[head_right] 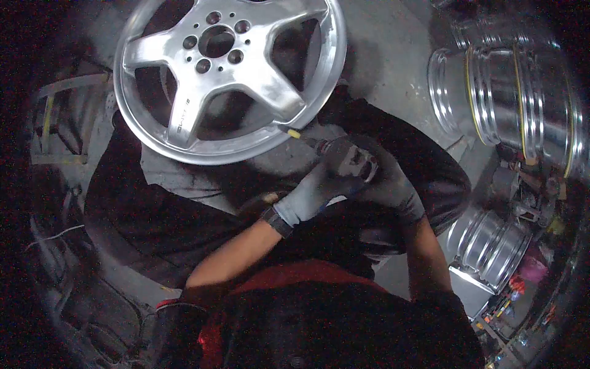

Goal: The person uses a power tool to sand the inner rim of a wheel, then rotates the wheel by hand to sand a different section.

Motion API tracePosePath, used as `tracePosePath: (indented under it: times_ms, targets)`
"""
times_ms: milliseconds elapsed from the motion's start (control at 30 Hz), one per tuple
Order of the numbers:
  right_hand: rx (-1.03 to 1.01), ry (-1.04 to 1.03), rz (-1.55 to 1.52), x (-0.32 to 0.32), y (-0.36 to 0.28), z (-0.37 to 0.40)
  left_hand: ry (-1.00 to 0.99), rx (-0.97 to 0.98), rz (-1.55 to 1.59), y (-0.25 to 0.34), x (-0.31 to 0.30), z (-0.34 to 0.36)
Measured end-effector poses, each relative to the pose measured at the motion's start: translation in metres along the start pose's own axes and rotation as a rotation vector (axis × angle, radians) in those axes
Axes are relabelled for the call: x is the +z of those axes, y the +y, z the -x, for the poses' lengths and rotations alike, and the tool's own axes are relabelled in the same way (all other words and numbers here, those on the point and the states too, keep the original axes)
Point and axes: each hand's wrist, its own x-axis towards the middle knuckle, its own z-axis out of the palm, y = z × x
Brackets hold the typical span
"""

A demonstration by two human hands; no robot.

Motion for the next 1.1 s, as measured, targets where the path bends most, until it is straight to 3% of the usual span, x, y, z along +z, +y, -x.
tracePosePath:
  times_ms: [67, 133, 167, 233, 267, 333, 367, 433, 467, 533, 767, 833, 867, 933, 1100]
  targets:
    - [-0.056, -0.007, 0.046, 0.0, 0.0, 0.0, 0.053, 0.021, 0.155, -0.011, -0.001, 0.001]
    - [-0.115, -0.005, 0.172, -0.002, -0.007, -0.001, 0.04, -0.098, 0.582, -0.01, 0.0, 0.001]
    - [-0.115, -0.006, 0.172, -0.004, -0.009, -0.001, 0.041, -0.097, 0.582, -0.003, 0.001, -0.001]
    - [-0.027, -0.018, 0.055, -0.007, -0.014, 0.0, -0.098, -0.046, -0.085, 0.011, 0.001, -0.006]
    - [-0.023, -0.02, 0.053, -0.007, -0.018, 0.001, -0.096, -0.049, -0.083, 0.0, -0.001, -0.011]
    - [0.036, -0.004, -0.031, -0.004, -0.023, 0.0, -0.031, -0.296, 0.776, -0.023, -0.004, -0.021]
    - [0.037, -0.003, -0.037, -0.003, -0.021, 0.0, -0.027, -0.301, 0.774, -0.029, -0.008, -0.019]
    - [-0.088, -0.034, 0.05, -0.001, -0.017, -0.002, -0.04, -0.335, 1.345, -0.036, -0.015, -0.005]
    - [-0.086, -0.031, 0.045, 0.001, -0.017, -0.004, -0.036, -0.341, 1.343, -0.028, -0.012, 0.003]
    - [-0.162, -0.072, -0.001, 0.003, -0.021, -0.008, 0.025, 0.036, -0.017, -0.012, -0.005, 0.017]
    - [0.076, -0.054, 0.068, -0.007, -0.024, -0.002, -0.034, 0.087, -0.246, -0.009, -0.006, 0.003]
    - [-0.064, 0.007, 0.013, -0.01, -0.01, 0.003, -0.009, -0.13, 0.325, -0.008, 0.0, 0.001]
    - [-0.063, 0.006, 0.011, -0.011, -0.008, 0.003, -0.007, -0.132, 0.325, -0.007, -0.001, 0.001]
    - [-0.039, -0.002, 0.001, -0.011, -0.01, 0.004, -0.055, 0.083, -0.328, -0.003, -0.004, 0.001]
    - [-0.006, -0.074, -0.056, 0.001, -0.03, -0.008, 0.045, 0.01, -0.09, 0.003, -0.004, 0.019]
